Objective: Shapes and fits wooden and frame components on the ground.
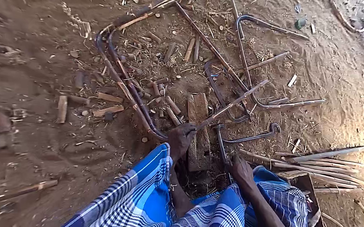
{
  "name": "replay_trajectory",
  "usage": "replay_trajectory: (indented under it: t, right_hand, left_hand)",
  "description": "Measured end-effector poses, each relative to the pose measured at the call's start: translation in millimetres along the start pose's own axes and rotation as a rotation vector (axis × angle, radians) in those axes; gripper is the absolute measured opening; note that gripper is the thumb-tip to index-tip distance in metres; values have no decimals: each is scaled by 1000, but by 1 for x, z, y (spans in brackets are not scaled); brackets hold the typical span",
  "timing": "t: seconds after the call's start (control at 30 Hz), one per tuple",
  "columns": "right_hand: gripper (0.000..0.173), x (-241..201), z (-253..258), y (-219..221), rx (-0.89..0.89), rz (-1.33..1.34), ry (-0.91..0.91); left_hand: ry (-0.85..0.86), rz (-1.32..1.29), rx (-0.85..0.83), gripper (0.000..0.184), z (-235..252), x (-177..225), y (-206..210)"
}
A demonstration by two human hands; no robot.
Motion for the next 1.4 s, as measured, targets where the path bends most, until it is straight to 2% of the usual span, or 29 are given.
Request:
replay_trajectory:
  t: [0.1, 0.23, 0.27, 0.37, 0.43, 0.5, 0.53, 0.63, 0.83, 0.97, 1.07, 1.13, 1.23, 1.4]
  right_hand:
    - [36, 9, 0, 18, 16, -23, -5]
    - [53, 7, -2, 27, -15, -6, 18]
    - [51, 8, -1, 29, -21, -18, 17]
    - [43, 19, -7, 14, 91, 32, 64]
    - [40, 27, -15, -1, 132, 205, 64]
    - [40, 29, -14, 4, 130, 479, -112]
    - [47, 25, -18, 8, 121, 608, -200]
    - [56, 1, -37, 3, 93, 745, -385]
    - [50, -28, -46, 9, 89, 466, -374]
    - [49, -32, -50, 7, 167, 376, -375]
    - [49, -28, -48, 2, 142, 502, -366]
    - [46, -25, -48, -5, 200, 698, -482]
    - [48, -24, -48, 2, 73, 947, -564]
    - [62, -33, -37, 15, -15, 876, -503]
  left_hand:
    - [30, 20, -4, 16, 3, -12, 14]
    - [56, 48, 3, 18, -1, -15, 14]
    - [65, 53, 1, 18, -1, -16, 14]
    - [86, 93, 4, 19, -3, -18, 17]
    - [77, 107, 6, 19, -4, -17, 17]
    - [72, 112, 3, 21, -5, -19, 16]
    - [75, 109, -2, 22, -7, -19, 16]
    - [87, 104, 3, 23, -4, -21, 18]
    - [134, 127, 45, 21, -5, -19, 17]
    - [142, 128, 49, 21, -5, -20, 17]
    - [146, 147, -15, 25, -5, -16, 14]
    - [72, 277, -148, 37, -10, -21, 9]
    - [-21, 448, -186, 28, -27, -28, 3]
    - [-114, 503, -271, 22, -20, -29, 9]
Point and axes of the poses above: each hand's wrist, its own z-axis towards the middle knuckle, its own y-axis out of the palm, x = y × z, the point moved 9 cm from there along z, towards the middle knuckle, and after that the axes turned 4 degrees about -z, right-handed, at the moved point
